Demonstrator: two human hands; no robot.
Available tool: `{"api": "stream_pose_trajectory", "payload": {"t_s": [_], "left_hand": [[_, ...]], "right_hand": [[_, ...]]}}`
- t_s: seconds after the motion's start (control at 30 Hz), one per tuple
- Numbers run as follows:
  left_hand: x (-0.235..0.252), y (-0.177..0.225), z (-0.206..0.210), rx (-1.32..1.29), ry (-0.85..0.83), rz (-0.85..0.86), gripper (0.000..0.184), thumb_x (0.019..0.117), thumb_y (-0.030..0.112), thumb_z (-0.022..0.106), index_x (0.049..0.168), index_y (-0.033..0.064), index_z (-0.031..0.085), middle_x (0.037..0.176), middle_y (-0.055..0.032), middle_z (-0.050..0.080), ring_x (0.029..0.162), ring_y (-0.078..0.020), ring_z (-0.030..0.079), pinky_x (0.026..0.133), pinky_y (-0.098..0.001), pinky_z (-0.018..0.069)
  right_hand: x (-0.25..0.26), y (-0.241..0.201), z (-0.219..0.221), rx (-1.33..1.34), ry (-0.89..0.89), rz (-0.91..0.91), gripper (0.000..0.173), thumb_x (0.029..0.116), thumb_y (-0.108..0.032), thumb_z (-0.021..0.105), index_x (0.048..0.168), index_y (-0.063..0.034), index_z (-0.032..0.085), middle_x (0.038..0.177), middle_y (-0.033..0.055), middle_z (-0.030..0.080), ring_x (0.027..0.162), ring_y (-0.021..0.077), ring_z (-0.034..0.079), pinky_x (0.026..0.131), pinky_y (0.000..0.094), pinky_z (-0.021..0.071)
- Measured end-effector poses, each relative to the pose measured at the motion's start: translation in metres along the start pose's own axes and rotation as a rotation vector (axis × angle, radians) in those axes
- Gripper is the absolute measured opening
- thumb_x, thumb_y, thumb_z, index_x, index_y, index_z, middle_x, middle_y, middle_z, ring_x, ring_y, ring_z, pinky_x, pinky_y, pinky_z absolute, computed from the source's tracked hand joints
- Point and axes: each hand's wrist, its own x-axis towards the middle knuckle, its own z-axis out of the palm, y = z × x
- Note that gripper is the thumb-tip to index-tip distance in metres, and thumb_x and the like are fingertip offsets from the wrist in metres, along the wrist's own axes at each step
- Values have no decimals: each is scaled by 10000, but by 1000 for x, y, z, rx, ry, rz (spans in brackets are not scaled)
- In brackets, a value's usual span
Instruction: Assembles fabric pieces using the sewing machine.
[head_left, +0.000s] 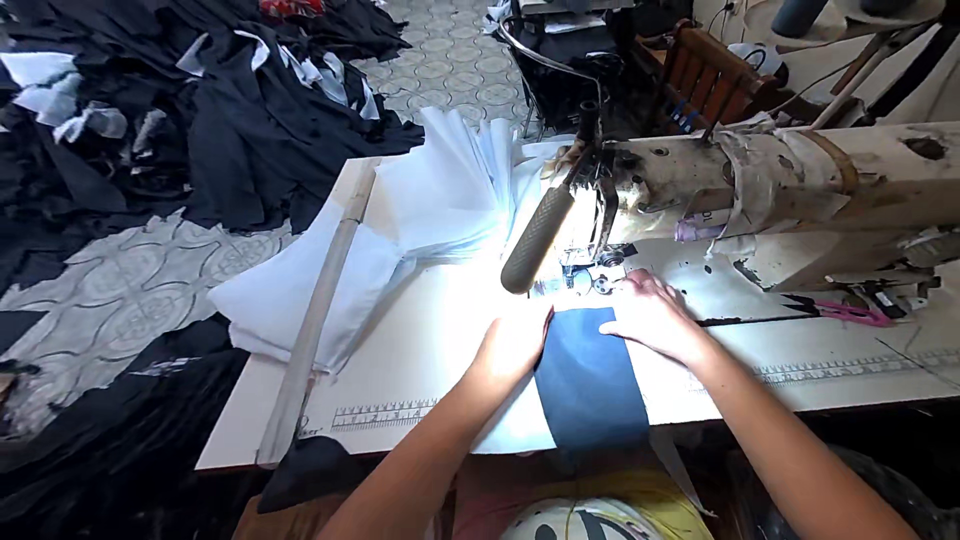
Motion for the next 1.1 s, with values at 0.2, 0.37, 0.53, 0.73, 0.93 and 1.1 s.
{"api": "stream_pose_trajectory", "payload": {"t_s": [0.2, 0.37, 0.53, 0.73, 0.93, 1.1], "left_hand": [[6, -27, -7, -35, -58, -22, 541, 899, 486, 729, 1185, 30, 676, 1196, -202, 648, 1176, -387, 587, 1075, -620, 344], [6, -45, -7, -360, -75, 26, 624, 909, 202, 757, 1464, 47, 518, 1257, -201, 652, 1112, -311, 623, 995, -502, 468], [-1, -43, 0, -517, 146, 121, 428, 888, 186, 746, 1286, 48, 673, 1146, -110, 707, 1004, -133, 639, 922, -323, 505], [0, -44, 5, -743, 230, 113, 343, 880, 128, 734, 1195, 6, 677, 903, 63, 666, 798, 69, 581, 772, -115, 491], [0, -42, 12, -816, 327, 42, 343, 847, 117, 766, 1168, 23, 688, 807, 104, 646, 686, 83, 561, 675, -100, 485], [-1, -43, 15, -831, 339, 71, 315, 885, 85, 720, 1185, -3, 682, 840, 86, 658, 709, 87, 571, 697, -94, 492]], "right_hand": [[7, 10, 5, 97, -68, -203, 382, 929, -275, 740, 1039, 89, 695, 1273, 274, 596, 1249, 408, 537, 1078, 549, 387], [-2, 12, 12, 300, -7, -254, 315, 926, -113, 698, 1168, 72, 616, 999, 170, 640, 860, 199, 591, 812, 338, 489], [2, 22, 20, 671, 82, -288, 654, 828, -54, 759, 1408, 50, 475, 1259, 150, 623, 967, 37, 602, 854, 191, 495], [4, 24, 24, 862, 207, -232, 591, 822, -7, 754, 1363, 29, 518, 1031, 20, 692, 773, -55, 587, 729, 134, 494], [-1, 22, 19, 779, 224, -156, 252, 900, -62, 722, 1130, 23, 665, 895, -23, 693, 733, -75, 590, 706, 114, 495], [0, 24, 20, 742, 236, -156, 173, 905, -81, 718, 1047, 11, 682, 810, -60, 662, 681, -88, 560, 674, 110, 476]]}}
